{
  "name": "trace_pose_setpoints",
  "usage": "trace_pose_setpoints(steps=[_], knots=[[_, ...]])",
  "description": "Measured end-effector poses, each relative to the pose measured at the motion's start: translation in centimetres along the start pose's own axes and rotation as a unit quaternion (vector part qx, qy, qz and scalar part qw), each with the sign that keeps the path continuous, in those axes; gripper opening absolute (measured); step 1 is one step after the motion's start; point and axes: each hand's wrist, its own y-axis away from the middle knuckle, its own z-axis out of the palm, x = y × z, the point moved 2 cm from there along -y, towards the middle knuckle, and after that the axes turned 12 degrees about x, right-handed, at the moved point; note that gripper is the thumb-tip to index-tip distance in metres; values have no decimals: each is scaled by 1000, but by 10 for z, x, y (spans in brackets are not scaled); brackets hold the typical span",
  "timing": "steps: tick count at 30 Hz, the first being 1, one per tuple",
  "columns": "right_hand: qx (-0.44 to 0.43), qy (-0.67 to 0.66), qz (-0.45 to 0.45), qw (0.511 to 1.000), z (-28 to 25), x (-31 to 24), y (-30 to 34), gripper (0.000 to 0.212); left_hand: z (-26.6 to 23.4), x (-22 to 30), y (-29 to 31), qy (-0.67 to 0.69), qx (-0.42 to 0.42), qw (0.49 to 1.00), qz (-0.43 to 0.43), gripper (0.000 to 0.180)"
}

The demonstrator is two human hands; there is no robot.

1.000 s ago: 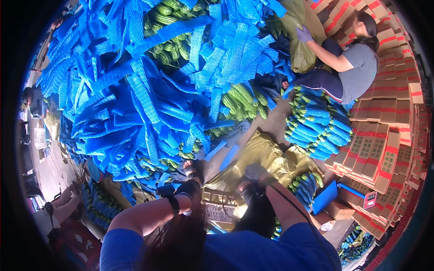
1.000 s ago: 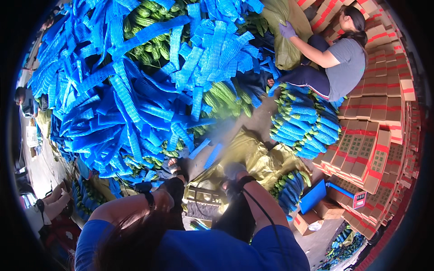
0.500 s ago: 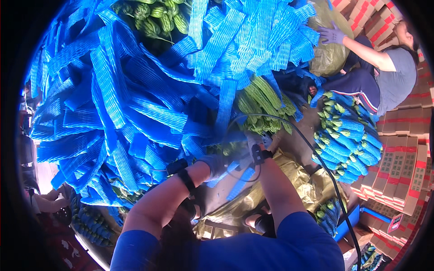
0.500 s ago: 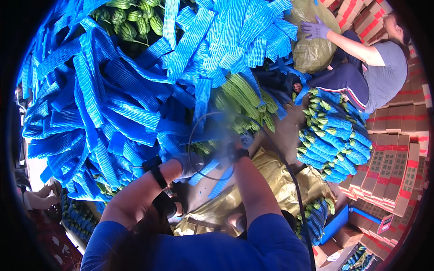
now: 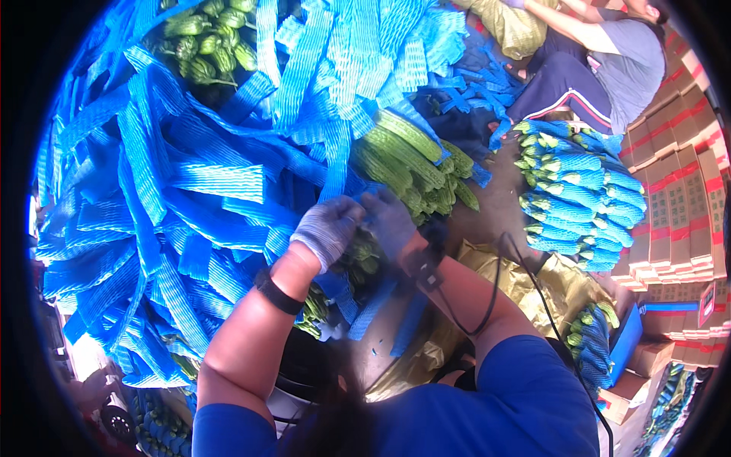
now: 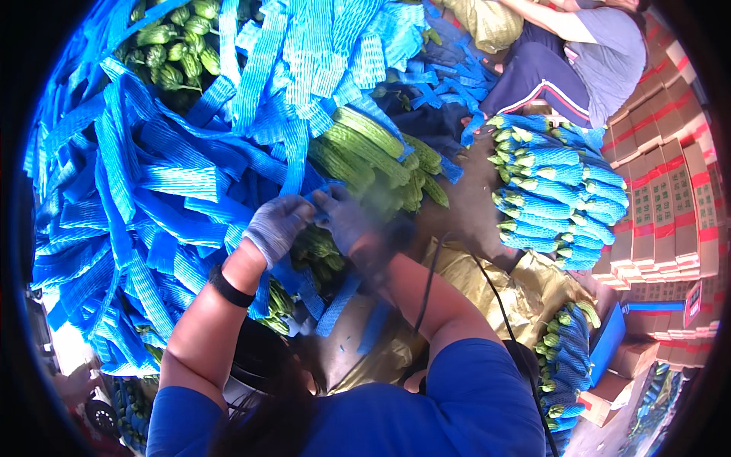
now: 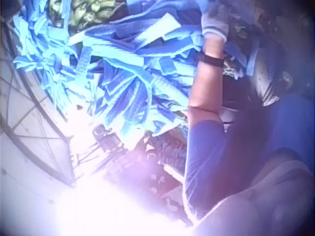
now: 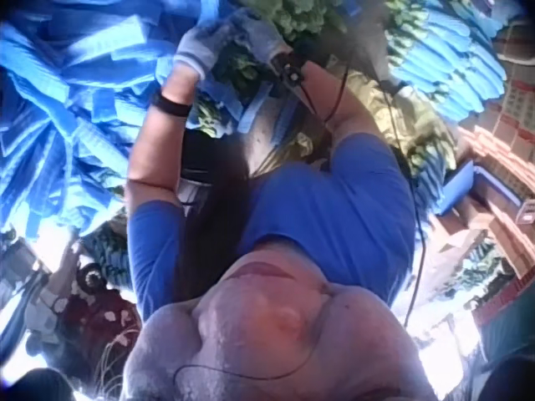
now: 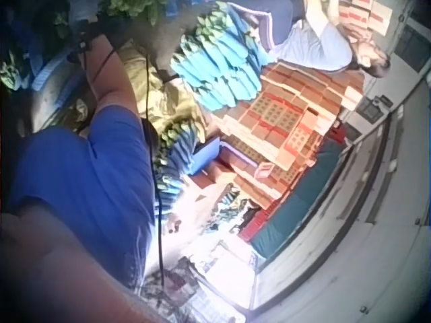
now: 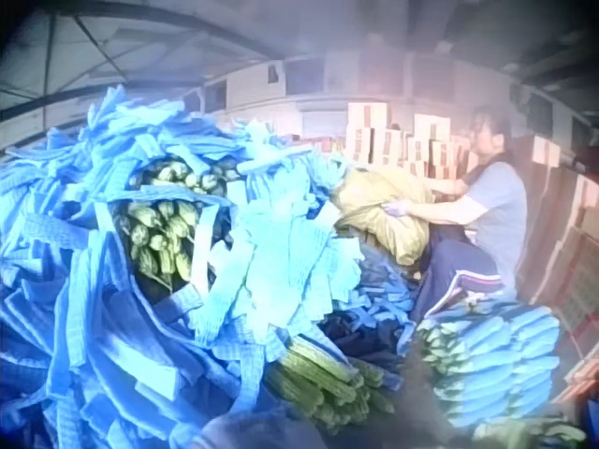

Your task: The person picks up a blue mesh sleeve, slides a bitter melon into it by hand, and places the sleeved vegetable onto a pile. This process is repeated for several bitter melons, one at a time.

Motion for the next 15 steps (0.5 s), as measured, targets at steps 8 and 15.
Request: trace_pose_setpoints(steps=[8,15], knots=[[-146,-566,131,801,-34,-248,-50,24,-58,48,69,285,235,911,182,14],[122,-207,-149,959,-83,-385,37,17,-32,123,134,311,164,902,252,12]])
